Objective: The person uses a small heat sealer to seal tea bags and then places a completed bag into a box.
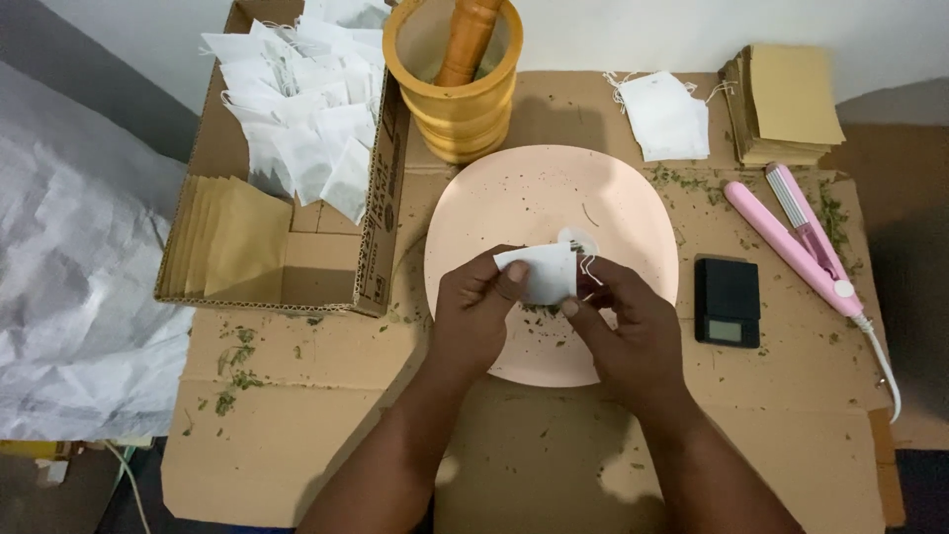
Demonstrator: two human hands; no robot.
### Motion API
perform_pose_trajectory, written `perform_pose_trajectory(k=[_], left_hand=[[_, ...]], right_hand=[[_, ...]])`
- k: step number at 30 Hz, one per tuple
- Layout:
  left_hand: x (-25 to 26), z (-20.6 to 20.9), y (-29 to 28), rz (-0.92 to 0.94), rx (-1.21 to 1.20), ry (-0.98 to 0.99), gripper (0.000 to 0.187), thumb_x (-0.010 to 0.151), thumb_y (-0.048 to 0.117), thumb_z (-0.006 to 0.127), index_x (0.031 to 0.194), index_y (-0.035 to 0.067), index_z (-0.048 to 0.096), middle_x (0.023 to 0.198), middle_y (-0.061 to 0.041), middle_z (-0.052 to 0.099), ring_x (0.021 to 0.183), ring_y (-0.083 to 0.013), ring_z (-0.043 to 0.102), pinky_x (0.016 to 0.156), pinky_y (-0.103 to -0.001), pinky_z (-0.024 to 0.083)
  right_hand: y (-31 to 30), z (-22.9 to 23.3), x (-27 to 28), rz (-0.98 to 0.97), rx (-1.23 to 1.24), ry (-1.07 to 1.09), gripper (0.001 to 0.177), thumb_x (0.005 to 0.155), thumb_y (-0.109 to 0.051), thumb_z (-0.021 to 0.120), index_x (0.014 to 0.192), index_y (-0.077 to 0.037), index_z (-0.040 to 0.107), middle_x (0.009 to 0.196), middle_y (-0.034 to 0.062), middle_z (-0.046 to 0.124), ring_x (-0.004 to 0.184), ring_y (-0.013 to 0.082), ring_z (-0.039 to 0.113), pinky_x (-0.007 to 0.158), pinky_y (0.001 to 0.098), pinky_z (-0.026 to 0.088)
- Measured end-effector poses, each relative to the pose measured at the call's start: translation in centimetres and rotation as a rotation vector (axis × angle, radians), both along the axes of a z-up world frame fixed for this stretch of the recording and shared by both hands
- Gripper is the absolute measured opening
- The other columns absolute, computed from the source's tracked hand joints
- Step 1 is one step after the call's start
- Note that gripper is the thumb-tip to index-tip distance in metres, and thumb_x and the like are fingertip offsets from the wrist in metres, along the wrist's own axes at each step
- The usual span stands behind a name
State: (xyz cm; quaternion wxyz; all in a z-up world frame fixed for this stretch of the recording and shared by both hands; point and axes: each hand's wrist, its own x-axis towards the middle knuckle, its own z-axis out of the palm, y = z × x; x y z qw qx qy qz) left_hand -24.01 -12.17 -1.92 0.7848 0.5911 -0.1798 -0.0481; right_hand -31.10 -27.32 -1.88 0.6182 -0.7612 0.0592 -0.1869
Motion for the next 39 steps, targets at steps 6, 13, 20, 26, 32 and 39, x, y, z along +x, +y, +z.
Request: perform_pose_trajectory(k=[6, 13, 20, 26, 32, 39], left_hand=[[0.3, -0.9, 0.3, -0.036, -0.016, 0.048, 0.023, 0.100, 0.016, 0.063, 0.112, -0.002, 0.071, 0.093, -0.019, 0.073, 0.094, -0.0183, 0.060, 0.092, -0.047, 0.052], [0.6, -3.1, -0.5, 0.056, 0.092, 0.035, 0.033, 0.084, 0.030, 0.076, 0.112, 0.013, 0.073, 0.091, -0.006, 0.074, 0.085, -0.0171, 0.067, 0.080, -0.036, 0.056], [0.5, -5.0, -1.6, 0.161, 0.220, 0.016, 0.053, 0.064, 0.046, 0.092, 0.112, 0.030, 0.075, 0.088, 0.009, 0.076, 0.074, -0.0158, 0.076, 0.065, -0.023, 0.061], [-1.3, -0.7, -2.5, 0.308, 0.071, -0.040, 0.029, 0.081, 0.033, 0.082, 0.104, 0.016, 0.078, 0.084, 0.002, 0.073, 0.080, -0.0109, 0.068, 0.084, -0.022, 0.052], [1.0, -3.8, -0.7, 0.284, 0.254, -0.164, 0.036, 0.071, 0.031, 0.092, 0.103, 0.024, 0.077, 0.083, 0.004, 0.074, 0.074, -0.0142, 0.070, 0.073, -0.024, 0.055], [0.9, -3.4, -0.4, 0.267, 0.294, -0.079, 0.032, 0.078, 0.033, 0.088, 0.106, 0.023, 0.077, 0.088, 0.004, 0.075, 0.082, -0.0149, 0.072, 0.078, -0.028, 0.055]], right_hand=[[0.1, 0.4, 0.0, -0.056, -0.024, 0.030, 0.039, 0.090, -0.007, 0.073, 0.127, 0.002, 0.064, 0.100, 0.0200, 0.072, 0.089, 0.0256, 0.067, 0.083, 0.0457, 0.055], [-0.2, 0.0, 0.1, -0.060, -0.045, -0.033, 0.036, 0.090, -0.004, 0.072, 0.125, 0.002, 0.065, 0.095, 0.0193, 0.074, 0.085, 0.0238, 0.070, 0.079, 0.0411, 0.058], [-0.2, 0.0, -0.1, -0.052, -0.002, -0.029, 0.035, 0.090, -0.004, 0.072, 0.125, 0.000, 0.065, 0.092, 0.0182, 0.074, 0.084, 0.0238, 0.070, 0.079, 0.0419, 0.058], [-0.1, 0.8, 0.1, -0.017, -0.018, -0.034, 0.036, 0.092, -0.006, 0.070, 0.128, -0.001, 0.065, 0.097, 0.0160, 0.073, 0.089, 0.0204, 0.066, 0.082, 0.0412, 0.056], [-0.4, 1.3, 0.0, -0.008, -0.103, -0.086, 0.029, 0.095, -0.006, 0.065, 0.123, -0.001, 0.066, 0.097, 0.0163, 0.070, 0.088, 0.0274, 0.067, 0.078, 0.0434, 0.056], [-3.9, 1.1, 0.2, -0.137, -0.283, -0.189, 0.025, 0.093, 0.002, 0.069, 0.118, -0.002, 0.069, 0.092, 0.0141, 0.067, 0.085, 0.0294, 0.067, 0.073, 0.0417, 0.056]])
